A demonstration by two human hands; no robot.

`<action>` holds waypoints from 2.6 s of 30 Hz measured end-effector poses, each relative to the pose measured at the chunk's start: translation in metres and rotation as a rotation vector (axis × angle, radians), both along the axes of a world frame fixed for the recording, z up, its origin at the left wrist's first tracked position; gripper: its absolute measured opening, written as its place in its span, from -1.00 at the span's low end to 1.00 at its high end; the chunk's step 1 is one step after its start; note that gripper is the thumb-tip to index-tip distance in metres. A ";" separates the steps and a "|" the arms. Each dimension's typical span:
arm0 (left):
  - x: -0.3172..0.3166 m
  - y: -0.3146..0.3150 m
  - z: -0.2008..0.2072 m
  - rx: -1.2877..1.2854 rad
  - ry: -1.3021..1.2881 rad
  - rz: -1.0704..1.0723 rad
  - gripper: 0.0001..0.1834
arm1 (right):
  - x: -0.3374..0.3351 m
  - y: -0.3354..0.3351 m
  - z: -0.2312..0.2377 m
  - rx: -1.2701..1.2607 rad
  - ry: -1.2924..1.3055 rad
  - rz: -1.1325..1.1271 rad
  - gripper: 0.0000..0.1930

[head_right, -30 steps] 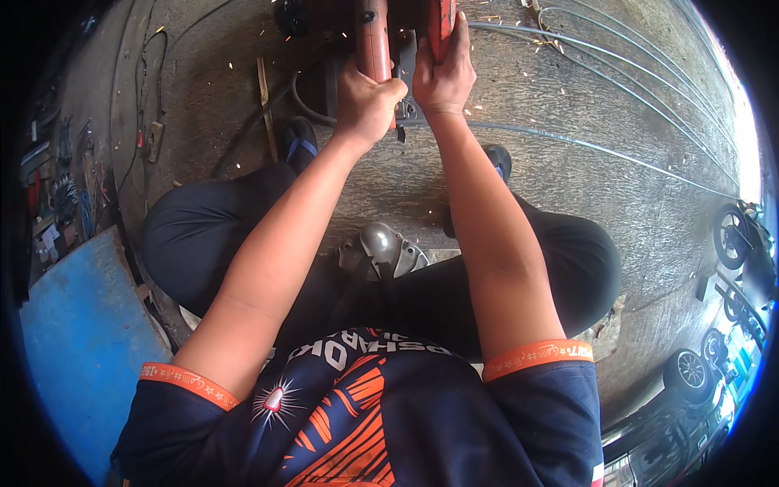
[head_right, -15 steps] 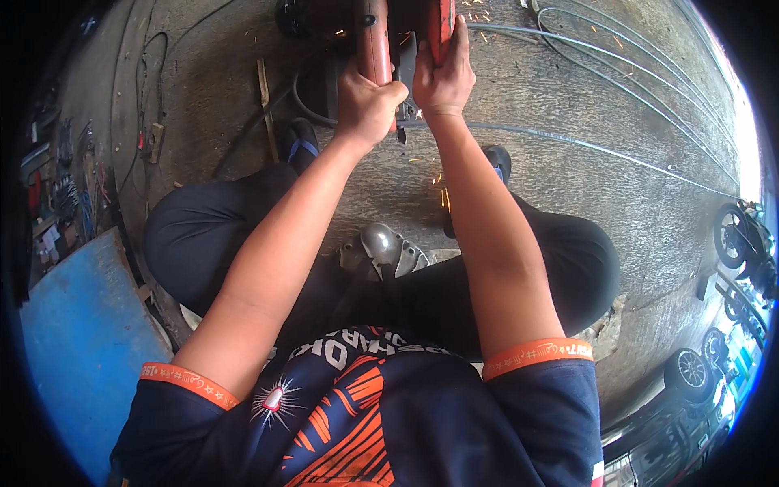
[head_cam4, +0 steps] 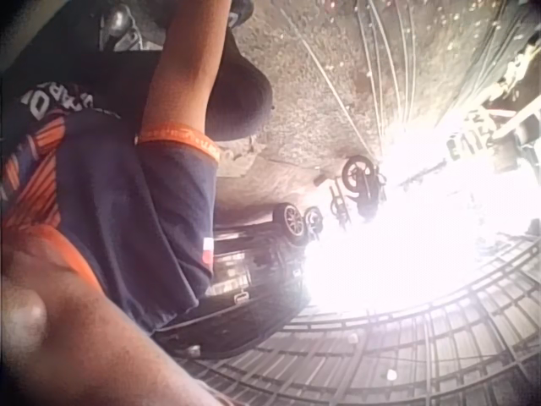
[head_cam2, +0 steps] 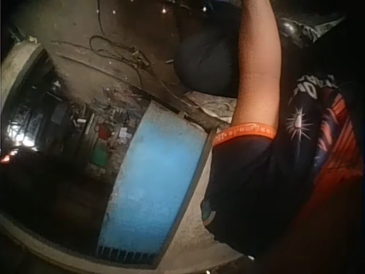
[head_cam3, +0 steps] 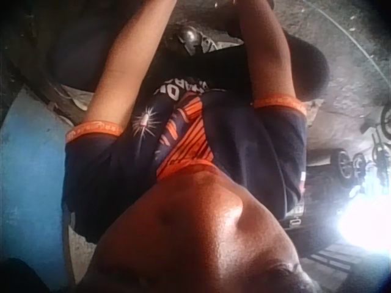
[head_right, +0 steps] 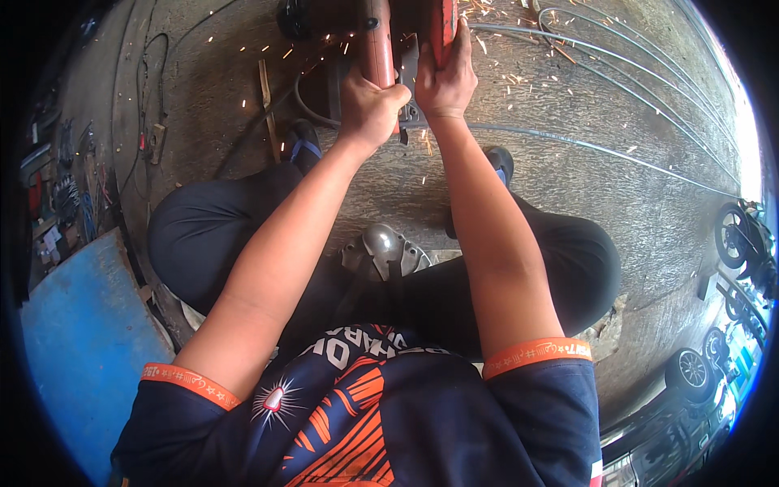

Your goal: Use a chop saw to cut metal rods into smaller sections and organize them.

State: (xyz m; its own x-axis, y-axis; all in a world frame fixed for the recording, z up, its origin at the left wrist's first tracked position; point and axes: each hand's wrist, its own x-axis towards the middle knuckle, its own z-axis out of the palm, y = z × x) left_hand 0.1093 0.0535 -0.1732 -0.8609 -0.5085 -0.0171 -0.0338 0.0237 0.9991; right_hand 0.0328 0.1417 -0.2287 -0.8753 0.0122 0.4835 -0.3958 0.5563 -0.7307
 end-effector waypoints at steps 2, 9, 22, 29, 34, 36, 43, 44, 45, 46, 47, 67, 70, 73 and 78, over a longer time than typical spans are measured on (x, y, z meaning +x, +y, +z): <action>0.001 0.000 0.000 0.002 -0.089 -0.035 -0.86 | -0.001 0.000 -0.001 0.014 0.049 -0.010 -0.32; 0.000 -0.003 0.006 -0.029 -0.204 -0.046 -0.72 | 0.003 0.000 0.002 -0.010 0.017 -0.009 -0.33; 0.001 -0.004 -0.003 -0.037 -0.237 -0.074 -0.66 | 0.003 0.000 0.000 -0.002 0.034 -0.007 -0.33; 0.003 -0.003 -0.002 -0.003 -0.218 -0.063 -0.65 | 0.003 0.000 -0.002 -0.065 -0.012 -0.002 -0.29; 0.003 -0.004 0.003 0.006 -0.234 -0.098 -0.68 | 0.001 0.002 -0.004 0.011 0.049 0.004 -0.28; 0.003 -0.003 0.002 -0.006 -0.270 -0.126 -0.69 | 0.002 0.001 -0.005 0.017 0.080 0.007 -0.28; 0.002 -0.001 -0.003 0.004 -0.186 -0.060 -0.67 | 0.002 0.002 -0.006 -0.004 0.029 0.004 -0.30; 0.003 -0.001 -0.003 0.016 -0.195 -0.069 -0.66 | 0.002 0.002 -0.005 -0.008 0.019 0.006 -0.30; 0.003 -0.001 -0.002 0.027 -0.204 -0.078 -0.65 | 0.003 0.002 -0.005 -0.012 0.013 0.009 -0.30; 0.003 -0.001 -0.002 0.041 -0.195 -0.070 -0.63 | 0.003 0.002 -0.004 -0.010 0.027 0.004 -0.30; 0.004 -0.001 -0.002 0.049 -0.191 -0.067 -0.63 | 0.003 0.001 -0.004 -0.004 0.039 -0.005 -0.30; 0.003 0.004 -0.008 0.002 -0.050 -0.008 -0.89 | 0.004 0.003 -0.006 -0.039 -0.025 0.000 -0.30; 0.003 0.002 -0.007 0.002 -0.112 -0.040 -0.76 | 0.004 0.002 -0.006 -0.007 0.014 0.000 -0.32; 0.003 0.001 -0.004 0.039 -0.170 -0.065 -0.61 | 0.003 0.002 -0.006 -0.004 0.051 0.002 -0.32; 0.006 0.000 0.000 0.032 -0.256 -0.122 -0.57 | 0.004 0.003 -0.009 0.011 0.036 -0.006 -0.31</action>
